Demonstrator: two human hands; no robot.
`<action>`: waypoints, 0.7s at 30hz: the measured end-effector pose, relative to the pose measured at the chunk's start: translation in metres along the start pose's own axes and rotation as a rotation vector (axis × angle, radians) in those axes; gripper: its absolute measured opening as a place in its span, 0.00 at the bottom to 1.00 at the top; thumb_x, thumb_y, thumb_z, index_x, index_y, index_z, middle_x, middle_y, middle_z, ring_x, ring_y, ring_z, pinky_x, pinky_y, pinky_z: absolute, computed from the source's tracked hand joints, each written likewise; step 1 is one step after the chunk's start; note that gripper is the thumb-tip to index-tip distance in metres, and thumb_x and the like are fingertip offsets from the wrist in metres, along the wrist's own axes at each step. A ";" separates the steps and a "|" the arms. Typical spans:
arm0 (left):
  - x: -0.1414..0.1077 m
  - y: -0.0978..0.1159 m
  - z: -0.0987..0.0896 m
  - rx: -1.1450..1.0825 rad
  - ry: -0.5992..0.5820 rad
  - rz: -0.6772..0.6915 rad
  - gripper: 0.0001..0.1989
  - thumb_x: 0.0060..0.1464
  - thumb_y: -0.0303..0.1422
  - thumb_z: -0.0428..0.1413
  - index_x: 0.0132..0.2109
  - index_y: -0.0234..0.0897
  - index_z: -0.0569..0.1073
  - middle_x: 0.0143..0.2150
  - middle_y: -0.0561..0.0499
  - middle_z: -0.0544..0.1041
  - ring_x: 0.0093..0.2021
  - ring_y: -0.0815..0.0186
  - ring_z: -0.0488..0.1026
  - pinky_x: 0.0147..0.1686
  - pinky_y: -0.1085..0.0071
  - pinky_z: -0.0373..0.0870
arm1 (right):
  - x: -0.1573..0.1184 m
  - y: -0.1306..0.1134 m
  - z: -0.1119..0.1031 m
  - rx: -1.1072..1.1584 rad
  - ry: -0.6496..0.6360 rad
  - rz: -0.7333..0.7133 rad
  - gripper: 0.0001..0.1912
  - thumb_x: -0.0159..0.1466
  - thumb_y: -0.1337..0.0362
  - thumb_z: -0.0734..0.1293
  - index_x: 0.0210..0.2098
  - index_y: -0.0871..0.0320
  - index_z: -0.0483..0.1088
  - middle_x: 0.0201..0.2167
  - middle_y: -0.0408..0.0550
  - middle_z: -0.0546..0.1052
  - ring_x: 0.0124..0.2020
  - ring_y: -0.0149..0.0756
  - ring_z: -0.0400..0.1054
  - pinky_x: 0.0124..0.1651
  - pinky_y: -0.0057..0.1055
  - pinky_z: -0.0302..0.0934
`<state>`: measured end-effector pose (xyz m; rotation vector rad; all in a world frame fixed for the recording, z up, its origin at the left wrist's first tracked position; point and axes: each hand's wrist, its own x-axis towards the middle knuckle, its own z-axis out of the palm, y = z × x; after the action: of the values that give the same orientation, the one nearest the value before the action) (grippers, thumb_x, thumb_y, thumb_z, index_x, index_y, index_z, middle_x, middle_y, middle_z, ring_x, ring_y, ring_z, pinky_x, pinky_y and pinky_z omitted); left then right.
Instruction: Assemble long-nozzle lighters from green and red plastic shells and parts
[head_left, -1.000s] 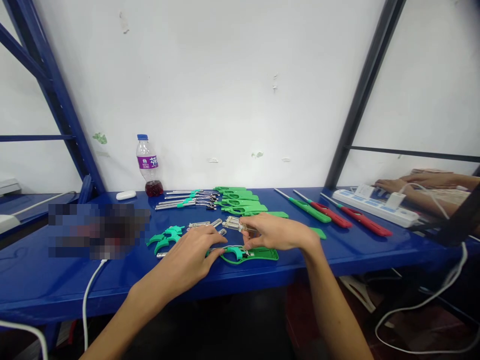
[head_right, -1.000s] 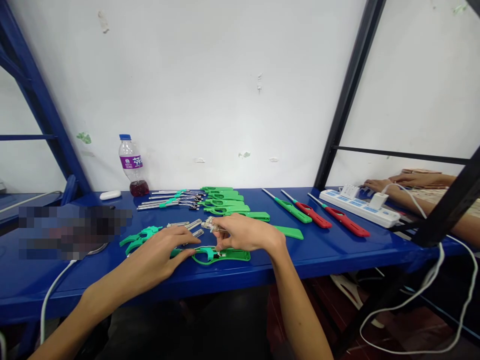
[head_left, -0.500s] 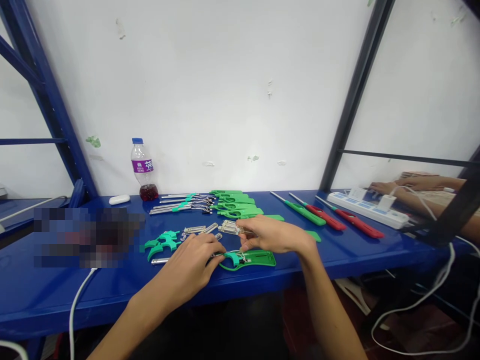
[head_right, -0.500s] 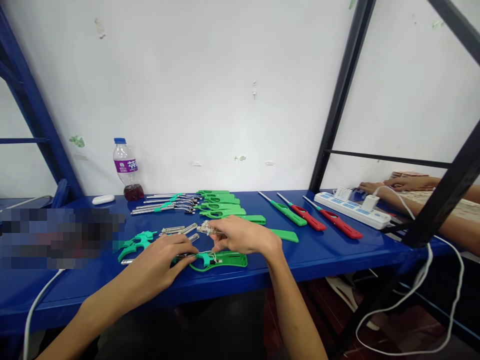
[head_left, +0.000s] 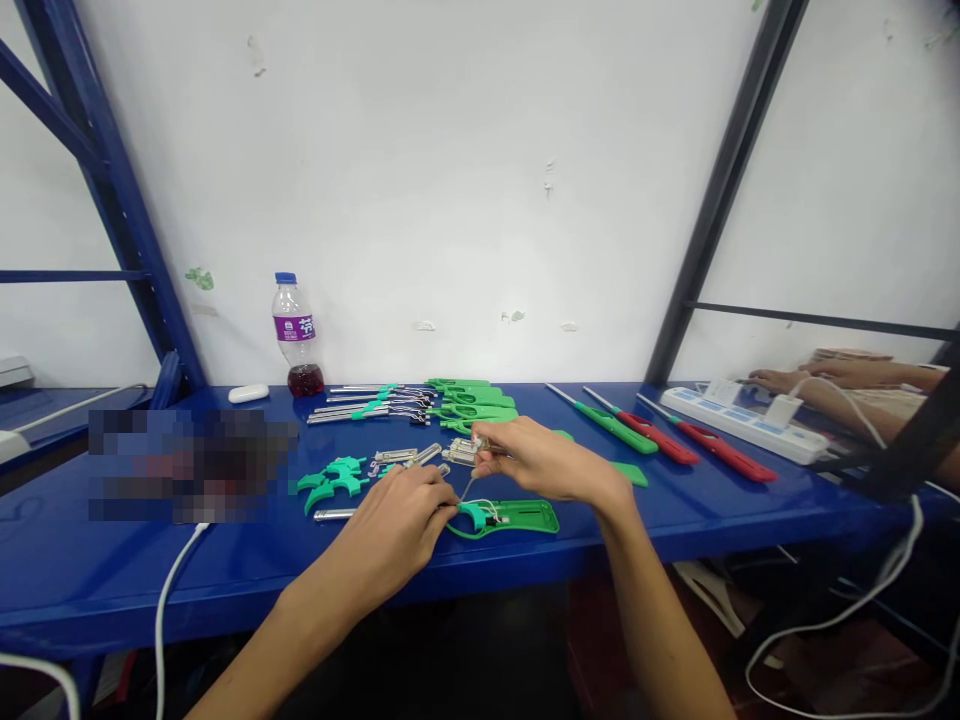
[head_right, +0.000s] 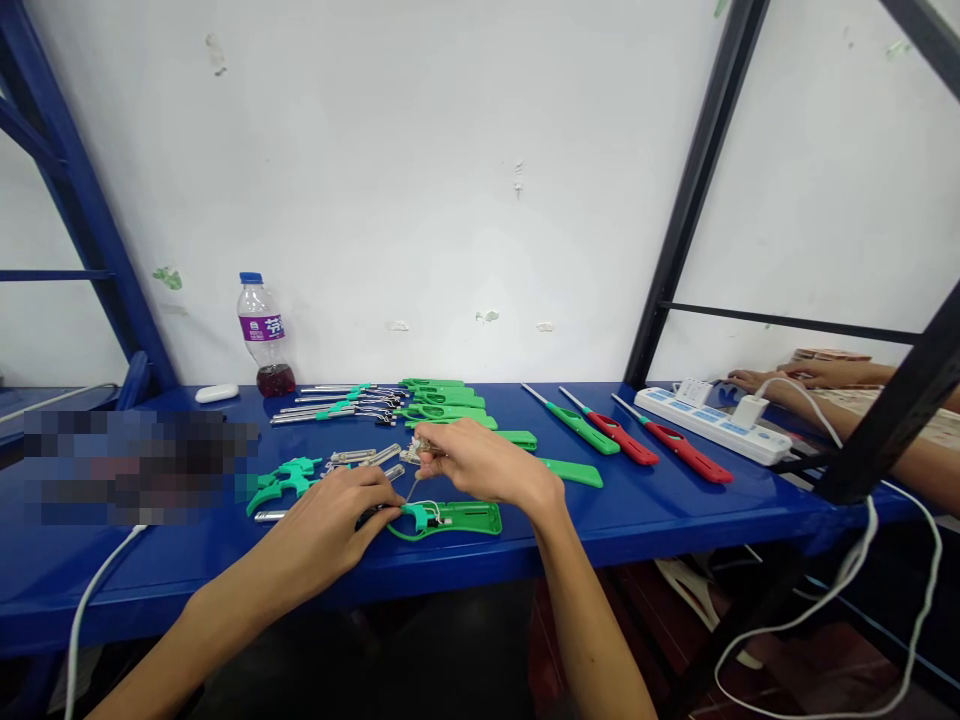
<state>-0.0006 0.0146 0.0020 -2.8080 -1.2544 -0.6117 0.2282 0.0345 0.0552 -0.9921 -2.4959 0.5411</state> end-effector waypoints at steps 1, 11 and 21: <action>0.000 -0.001 0.000 0.001 0.002 -0.003 0.12 0.69 0.30 0.53 0.43 0.40 0.82 0.41 0.46 0.82 0.42 0.56 0.79 0.44 0.61 0.70 | 0.001 -0.001 0.000 0.003 0.006 -0.003 0.14 0.72 0.71 0.60 0.31 0.53 0.53 0.29 0.40 0.72 0.44 0.40 0.79 0.35 0.28 0.60; 0.001 0.007 0.020 -0.011 0.176 -0.023 0.12 0.69 0.31 0.53 0.56 0.40 0.76 0.49 0.45 0.82 0.50 0.51 0.78 0.52 0.54 0.72 | 0.003 -0.004 0.001 -0.085 0.030 0.009 0.14 0.72 0.70 0.61 0.31 0.53 0.55 0.28 0.40 0.70 0.35 0.37 0.71 0.33 0.30 0.53; 0.005 0.010 0.021 -0.119 0.268 -0.040 0.12 0.70 0.28 0.49 0.49 0.41 0.76 0.46 0.47 0.83 0.47 0.58 0.79 0.48 0.60 0.75 | -0.013 0.008 -0.010 -0.153 -0.052 0.162 0.17 0.73 0.48 0.63 0.35 0.54 0.60 0.30 0.41 0.70 0.29 0.34 0.61 0.33 0.32 0.52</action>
<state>0.0169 0.0153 -0.0141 -2.6775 -1.2616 -1.0570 0.2462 0.0324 0.0566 -1.2618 -2.5476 0.4336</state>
